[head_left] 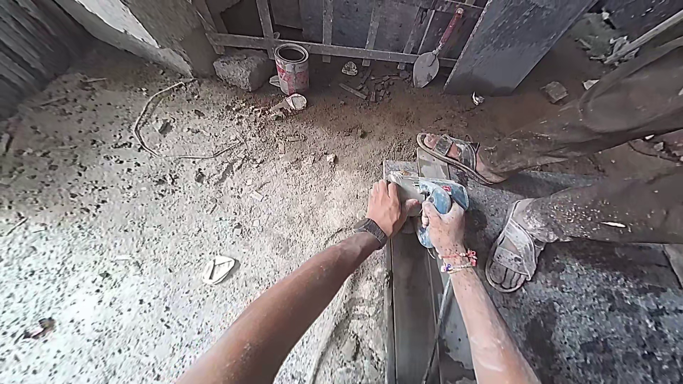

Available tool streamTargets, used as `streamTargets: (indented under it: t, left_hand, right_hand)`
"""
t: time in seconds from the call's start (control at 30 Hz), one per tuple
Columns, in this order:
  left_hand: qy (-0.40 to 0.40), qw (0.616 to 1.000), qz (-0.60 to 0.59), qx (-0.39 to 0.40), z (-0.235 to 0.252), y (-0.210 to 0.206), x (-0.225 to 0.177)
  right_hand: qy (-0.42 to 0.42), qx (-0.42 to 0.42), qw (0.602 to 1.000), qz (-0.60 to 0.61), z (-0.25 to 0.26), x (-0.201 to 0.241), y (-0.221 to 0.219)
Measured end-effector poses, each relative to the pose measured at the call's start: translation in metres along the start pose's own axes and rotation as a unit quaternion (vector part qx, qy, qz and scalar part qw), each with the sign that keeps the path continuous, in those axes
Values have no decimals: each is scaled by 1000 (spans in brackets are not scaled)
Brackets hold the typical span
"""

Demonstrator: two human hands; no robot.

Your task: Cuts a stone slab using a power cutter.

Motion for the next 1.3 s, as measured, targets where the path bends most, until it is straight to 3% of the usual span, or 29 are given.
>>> streamTargets:
  t: [1.1,1.3]
  left_hand:
    - [6,1000,-8,-15,22,6,5]
    - [-18,999,2,-49,22,11,3]
  right_hand:
    - [6,0,1000,-28,24,9,-3]
    - [16,3,999,-29,26,9,-3]
Point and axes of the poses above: each hand's wrist, its own z-axis towards the middle knuckle, its own y-axis out of the back of the hand, x = y × z, the point moved 5 cm from there along z, towards the middle knuckle, and after that the axes turned 12 degrees about x, right-handed, at the moved point
